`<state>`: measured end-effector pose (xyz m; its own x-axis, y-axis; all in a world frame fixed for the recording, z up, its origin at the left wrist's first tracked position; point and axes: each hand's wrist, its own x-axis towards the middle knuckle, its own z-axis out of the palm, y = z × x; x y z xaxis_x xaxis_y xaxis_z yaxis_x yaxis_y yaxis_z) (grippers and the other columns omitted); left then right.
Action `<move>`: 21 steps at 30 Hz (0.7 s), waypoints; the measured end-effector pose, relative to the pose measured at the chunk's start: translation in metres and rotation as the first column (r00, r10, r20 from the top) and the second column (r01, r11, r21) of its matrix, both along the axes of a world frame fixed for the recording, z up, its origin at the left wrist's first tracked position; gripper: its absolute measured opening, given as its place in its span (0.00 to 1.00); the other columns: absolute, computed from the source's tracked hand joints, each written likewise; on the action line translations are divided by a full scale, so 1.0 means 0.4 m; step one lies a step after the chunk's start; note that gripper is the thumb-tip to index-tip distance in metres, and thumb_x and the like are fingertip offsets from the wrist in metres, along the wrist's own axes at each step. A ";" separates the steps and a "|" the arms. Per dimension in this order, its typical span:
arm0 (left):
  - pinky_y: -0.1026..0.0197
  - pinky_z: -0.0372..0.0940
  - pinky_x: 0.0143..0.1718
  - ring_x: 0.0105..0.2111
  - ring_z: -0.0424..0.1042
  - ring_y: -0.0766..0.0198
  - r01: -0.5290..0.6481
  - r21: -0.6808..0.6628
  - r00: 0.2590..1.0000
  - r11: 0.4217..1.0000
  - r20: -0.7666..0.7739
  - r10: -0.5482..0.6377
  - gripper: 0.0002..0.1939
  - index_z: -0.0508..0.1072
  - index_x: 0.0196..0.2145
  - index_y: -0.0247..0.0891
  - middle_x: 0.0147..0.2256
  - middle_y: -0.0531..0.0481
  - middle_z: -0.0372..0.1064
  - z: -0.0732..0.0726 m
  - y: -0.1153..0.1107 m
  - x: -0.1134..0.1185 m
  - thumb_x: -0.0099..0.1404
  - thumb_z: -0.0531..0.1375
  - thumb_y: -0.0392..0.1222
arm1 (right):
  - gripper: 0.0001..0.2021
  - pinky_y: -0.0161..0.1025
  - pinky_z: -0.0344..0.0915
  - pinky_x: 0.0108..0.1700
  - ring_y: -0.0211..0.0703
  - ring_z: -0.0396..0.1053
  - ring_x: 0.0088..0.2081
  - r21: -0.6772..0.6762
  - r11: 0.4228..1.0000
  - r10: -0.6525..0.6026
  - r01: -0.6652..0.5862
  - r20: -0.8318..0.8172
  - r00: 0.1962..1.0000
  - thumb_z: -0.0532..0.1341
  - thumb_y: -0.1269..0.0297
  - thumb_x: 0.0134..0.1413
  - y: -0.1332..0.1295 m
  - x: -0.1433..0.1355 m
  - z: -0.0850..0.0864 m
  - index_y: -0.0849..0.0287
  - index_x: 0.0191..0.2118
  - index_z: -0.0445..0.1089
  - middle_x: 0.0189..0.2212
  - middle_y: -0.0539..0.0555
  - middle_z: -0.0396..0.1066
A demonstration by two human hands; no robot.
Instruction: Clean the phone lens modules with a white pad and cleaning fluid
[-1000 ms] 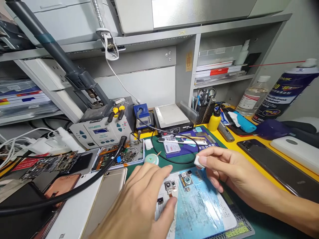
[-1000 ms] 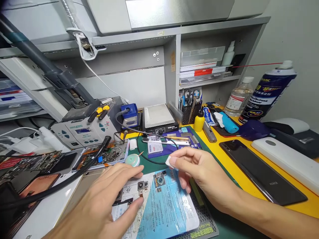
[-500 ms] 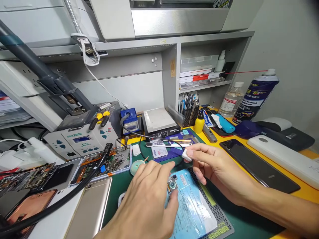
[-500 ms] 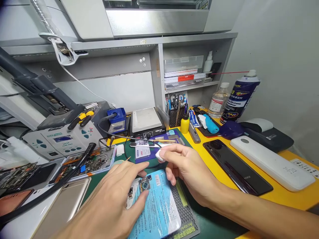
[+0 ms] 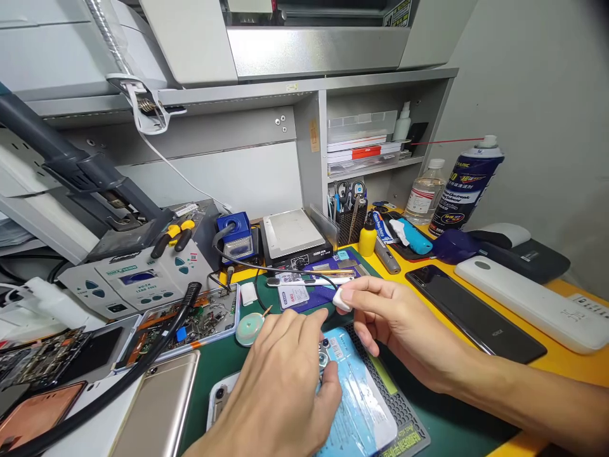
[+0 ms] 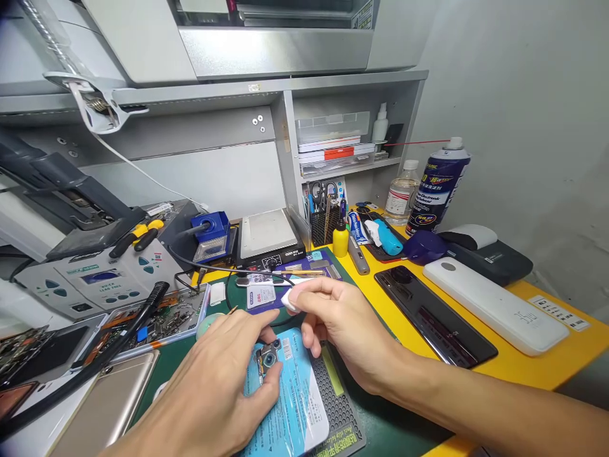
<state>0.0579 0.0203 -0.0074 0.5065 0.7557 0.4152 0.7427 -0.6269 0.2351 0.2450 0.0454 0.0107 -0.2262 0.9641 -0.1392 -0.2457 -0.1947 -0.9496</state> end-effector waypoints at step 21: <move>0.43 0.68 0.42 0.40 0.70 0.49 -0.054 -0.119 0.998 0.991 0.036 0.058 0.23 0.64 0.57 0.33 0.40 0.42 0.71 0.007 0.000 0.036 0.64 0.57 0.35 | 0.10 0.30 0.58 0.21 0.28 0.62 0.18 0.006 1.000 -0.020 0.020 0.010 1.000 0.67 0.60 0.58 0.010 0.007 -0.004 0.62 0.33 0.72 0.30 0.49 0.71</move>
